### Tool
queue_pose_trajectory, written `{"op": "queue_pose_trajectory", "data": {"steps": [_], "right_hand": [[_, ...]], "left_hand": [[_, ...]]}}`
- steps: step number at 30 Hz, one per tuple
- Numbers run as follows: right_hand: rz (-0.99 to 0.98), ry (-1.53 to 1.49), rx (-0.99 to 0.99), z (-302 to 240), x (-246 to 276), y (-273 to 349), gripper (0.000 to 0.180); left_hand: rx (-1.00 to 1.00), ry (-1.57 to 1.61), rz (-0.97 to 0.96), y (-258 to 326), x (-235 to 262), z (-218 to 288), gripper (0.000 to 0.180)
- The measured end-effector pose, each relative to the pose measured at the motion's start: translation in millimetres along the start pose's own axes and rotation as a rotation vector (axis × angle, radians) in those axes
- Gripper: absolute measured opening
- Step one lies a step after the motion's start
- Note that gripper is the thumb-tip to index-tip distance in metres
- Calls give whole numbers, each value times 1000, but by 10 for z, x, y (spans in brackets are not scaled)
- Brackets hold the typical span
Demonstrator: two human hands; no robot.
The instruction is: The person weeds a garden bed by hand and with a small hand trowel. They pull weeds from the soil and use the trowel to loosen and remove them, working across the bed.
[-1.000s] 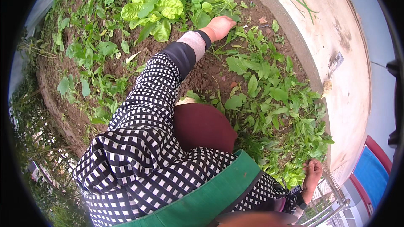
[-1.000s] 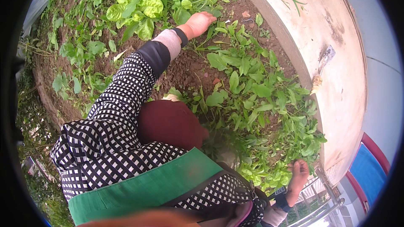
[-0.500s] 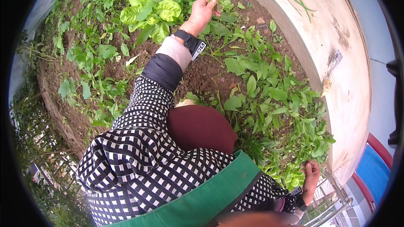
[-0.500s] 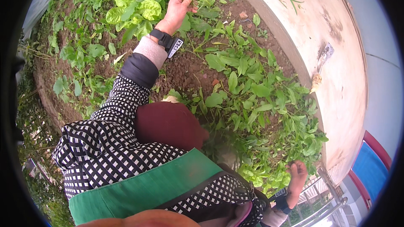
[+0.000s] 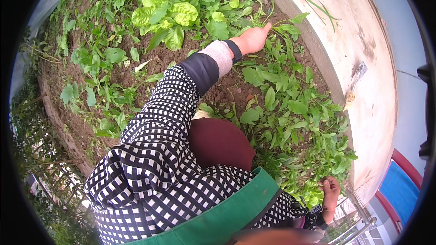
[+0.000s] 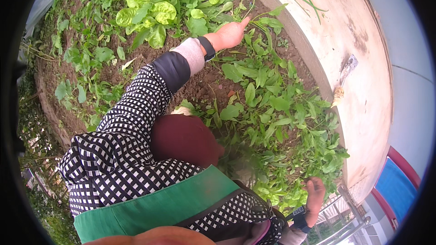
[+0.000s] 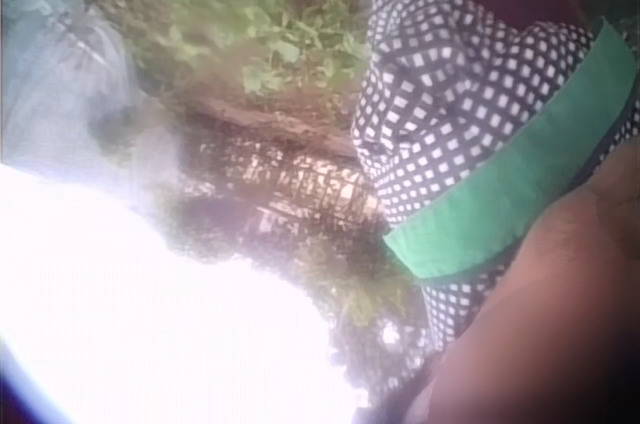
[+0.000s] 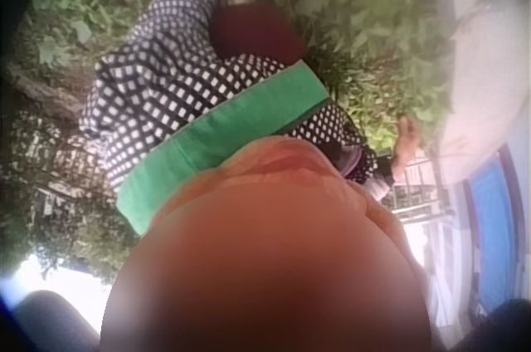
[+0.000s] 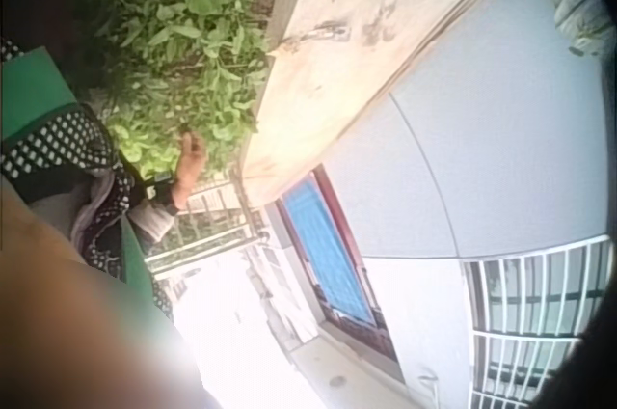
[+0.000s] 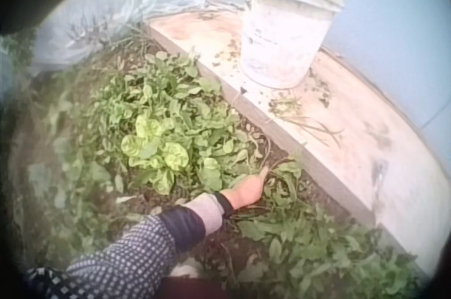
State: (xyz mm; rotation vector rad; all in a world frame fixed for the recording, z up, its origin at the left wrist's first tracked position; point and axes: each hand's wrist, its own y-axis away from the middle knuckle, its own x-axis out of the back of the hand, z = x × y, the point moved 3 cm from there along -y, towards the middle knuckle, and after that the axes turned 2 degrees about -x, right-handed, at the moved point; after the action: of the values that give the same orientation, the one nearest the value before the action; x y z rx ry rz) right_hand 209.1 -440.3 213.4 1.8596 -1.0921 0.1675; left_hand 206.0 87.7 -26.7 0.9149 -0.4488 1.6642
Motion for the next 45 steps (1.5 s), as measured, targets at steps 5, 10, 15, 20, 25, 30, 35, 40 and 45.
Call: {"op": "queue_pose_trajectory", "data": {"steps": [5,10,15,20,25,30,35,40,45], "right_hand": [[-25,-14,-6,10,2,-15,17],[-23,-8,-1,41,21,-17,18],[-31,8,-24,33,9,-20,18],[-49,32,-46,9,7,-32,18],[-37,-7,-83,57,42,-11,21],[-37,12,-91,84,44,-9,23],[-41,-27,-76,54,20,-16,23],[-23,-9,-88,98,42,1,22],[-45,-23,-122,166,60,-16,19]], "left_hand": [[-286,59,200,351,111,101,45],[-219,232,834,528,598,-172,21],[138,-81,646,9,787,-649,19],[154,-289,72,-318,459,-793,21],[142,-232,-152,30,296,-796,15],[74,-77,24,290,432,-746,18],[148,-77,415,163,714,-868,32],[350,-317,285,456,961,-1458,28],[567,-201,401,1032,1273,-1927,32]]}}
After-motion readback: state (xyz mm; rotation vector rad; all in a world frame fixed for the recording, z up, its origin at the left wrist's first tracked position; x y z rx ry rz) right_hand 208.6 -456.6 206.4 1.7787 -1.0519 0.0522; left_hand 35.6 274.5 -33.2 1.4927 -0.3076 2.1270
